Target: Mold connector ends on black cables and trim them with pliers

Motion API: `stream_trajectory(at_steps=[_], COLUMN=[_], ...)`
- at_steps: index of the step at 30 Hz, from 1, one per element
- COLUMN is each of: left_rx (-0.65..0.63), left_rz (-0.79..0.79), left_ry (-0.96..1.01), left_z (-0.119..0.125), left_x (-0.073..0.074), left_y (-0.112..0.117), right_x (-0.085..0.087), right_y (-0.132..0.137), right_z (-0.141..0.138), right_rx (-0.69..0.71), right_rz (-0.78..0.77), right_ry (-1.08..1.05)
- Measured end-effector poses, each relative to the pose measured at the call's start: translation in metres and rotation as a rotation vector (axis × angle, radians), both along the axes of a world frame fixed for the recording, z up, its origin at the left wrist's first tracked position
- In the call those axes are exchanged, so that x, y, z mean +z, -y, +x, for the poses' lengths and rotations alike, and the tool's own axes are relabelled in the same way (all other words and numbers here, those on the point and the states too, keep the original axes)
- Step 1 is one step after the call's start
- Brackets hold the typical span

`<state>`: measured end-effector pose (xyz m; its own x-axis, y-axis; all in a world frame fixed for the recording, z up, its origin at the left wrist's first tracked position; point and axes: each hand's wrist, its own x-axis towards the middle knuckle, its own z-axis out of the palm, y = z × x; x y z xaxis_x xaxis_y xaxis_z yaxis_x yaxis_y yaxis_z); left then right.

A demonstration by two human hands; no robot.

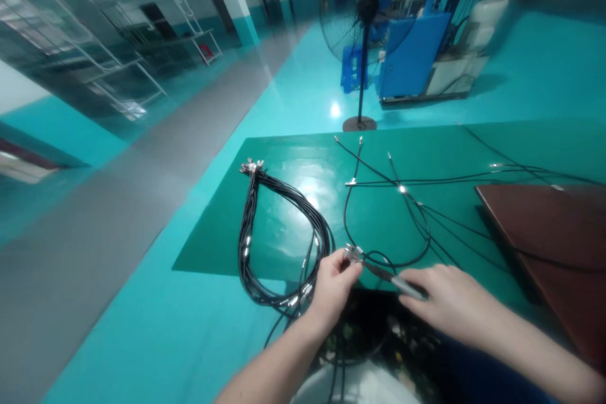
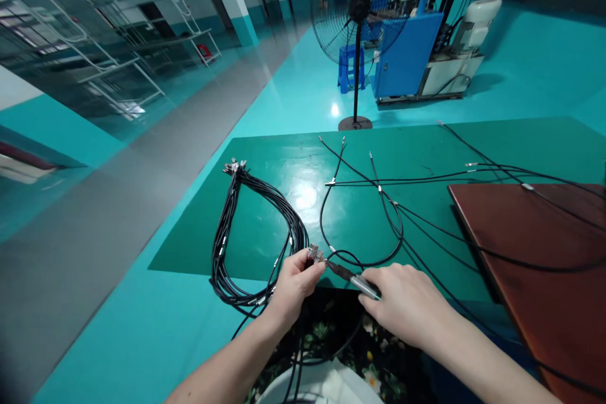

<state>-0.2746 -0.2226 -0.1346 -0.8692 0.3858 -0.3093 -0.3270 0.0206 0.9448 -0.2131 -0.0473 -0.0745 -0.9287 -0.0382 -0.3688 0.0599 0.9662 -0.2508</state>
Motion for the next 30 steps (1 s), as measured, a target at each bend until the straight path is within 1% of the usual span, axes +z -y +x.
stream_trajectory(at_steps=[2, 6, 8, 16, 21, 25, 30], left_rx=[-0.008, -0.025, -0.035, -0.056, -0.082, -0.093, -0.083], left_rz=[-0.014, -0.057, -0.085, -0.229, -0.313, -0.350, -0.340], left_ry=[-0.021, -0.074, -0.116, -0.318, -0.416, -0.453, -0.445], left_z=[0.000, 0.000, 0.000, 0.003, 0.004, 0.005, 0.007], left_x=[0.001, 0.003, 0.002, 0.005, 0.004, 0.004, 0.006], left_y=[0.001, 0.001, 0.001, 0.002, 0.005, 0.007, 0.009], right_x=[-0.001, -0.004, -0.005, 0.002, 0.003, 0.002, 0.001], right_y=[0.001, 0.005, 0.007, 0.011, 0.012, 0.014, 0.018], right_z=[0.002, 0.006, 0.006, 0.007, 0.008, 0.009, 0.011], right_rx=[0.001, 0.054, 0.077, 0.113, 0.115, 0.106, 0.119], right_rz=[0.058, 0.269, 0.330, 0.409, 0.399, 0.395, 0.445], right_ry=[-0.036, -0.234, -0.308, -0.369, -0.330, -0.327, -0.387])
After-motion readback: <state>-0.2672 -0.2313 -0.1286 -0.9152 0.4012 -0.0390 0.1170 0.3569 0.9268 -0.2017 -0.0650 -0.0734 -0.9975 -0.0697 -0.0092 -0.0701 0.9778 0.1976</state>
